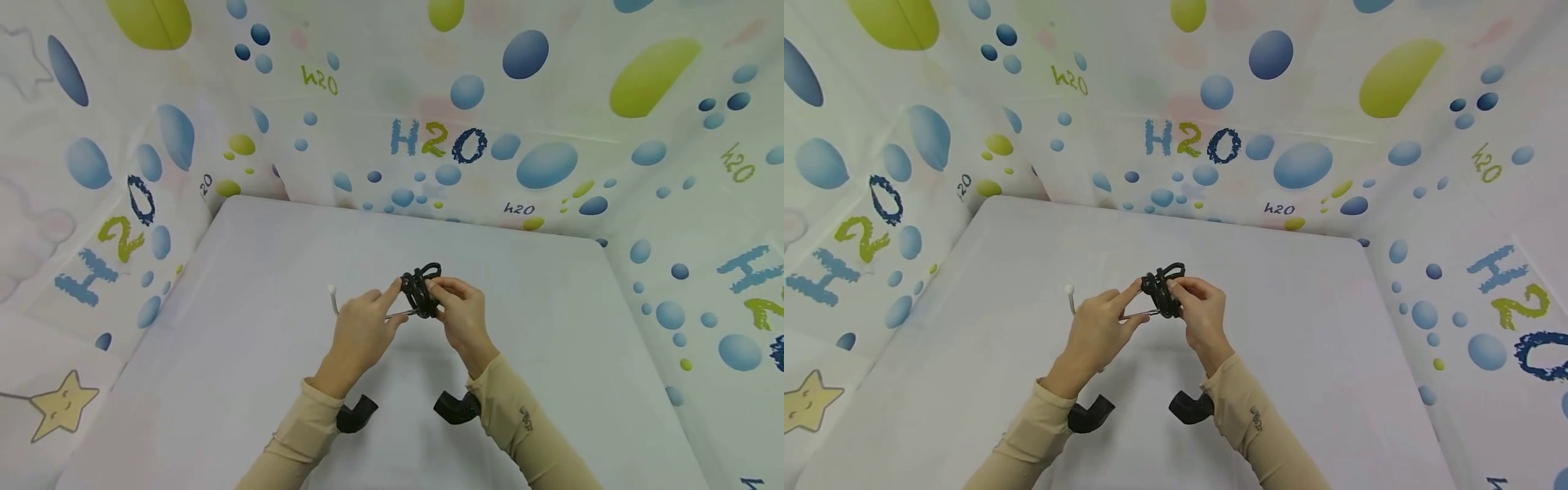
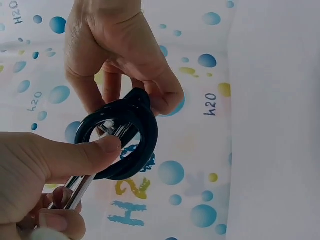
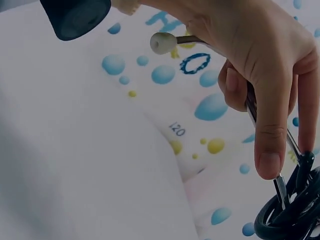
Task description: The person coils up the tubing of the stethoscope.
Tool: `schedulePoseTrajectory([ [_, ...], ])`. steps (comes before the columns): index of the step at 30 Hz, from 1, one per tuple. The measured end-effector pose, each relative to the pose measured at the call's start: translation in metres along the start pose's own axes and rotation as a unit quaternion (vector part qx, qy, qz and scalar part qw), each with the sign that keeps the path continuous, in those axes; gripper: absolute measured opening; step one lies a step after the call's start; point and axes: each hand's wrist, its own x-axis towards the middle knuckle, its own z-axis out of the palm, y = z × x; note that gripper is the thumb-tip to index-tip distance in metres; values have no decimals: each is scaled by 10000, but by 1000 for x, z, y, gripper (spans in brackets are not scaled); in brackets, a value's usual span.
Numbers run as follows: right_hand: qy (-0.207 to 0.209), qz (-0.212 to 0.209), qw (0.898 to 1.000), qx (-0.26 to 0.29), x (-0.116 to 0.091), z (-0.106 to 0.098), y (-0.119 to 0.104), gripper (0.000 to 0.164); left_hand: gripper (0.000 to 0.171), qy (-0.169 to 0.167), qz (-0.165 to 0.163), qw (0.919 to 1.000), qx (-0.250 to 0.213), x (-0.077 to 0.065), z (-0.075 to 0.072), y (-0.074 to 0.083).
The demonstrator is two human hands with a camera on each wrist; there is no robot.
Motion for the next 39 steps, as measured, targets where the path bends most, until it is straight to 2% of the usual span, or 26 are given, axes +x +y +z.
schedulePoseTrajectory([
  [3,175,-87,9997,146,0,2,1,22,52,8,-10,10000,-22,1,1,1],
  [7,298,-172,9994,75,-2,3,3,5,51,-60,8,10000,-13,1,2,1],
  [11,-14,-162,9997,-205,-4,-1,3,16,50,-102,-26,9999,35,0,1,1],
  [14,-343,-98,9987,-361,-5,-3,0,19,49,-100,-48,9999,78,-1,1,0],
  [17,-483,-8,9980,-400,-5,-4,-2,19,48,-71,-31,9999,85,-1,1,0],
  [19,-433,-31,9978,-496,-5,-3,-2,19,48,-59,-24,10000,40,-1,1,-1],
  [25,105,-341,9972,-657,-8,1,5,19,48,-89,-26,9999,-98,-2,2,-1],
  [28,219,-280,9980,-529,-8,1,7,35,47,-64,-26,10000,-45,-3,1,-3],
  [32,-183,216,9988,-395,-4,-5,5,54,47,-21,-24,10000,52,-3,-2,-6],
  [34,-569,442,9962,-481,-1,-9,3,51,48,-3,-20,10000,15,-3,-3,-7],
  [36,-857,492,9931,-635,1,-11,1,42,48,0,2,10000,-77,-3,-4,-8],
  [39,-940,343,9915,-837,1,-11,0,28,49,-51,27,9996,-267,-4,-3,-6],
])
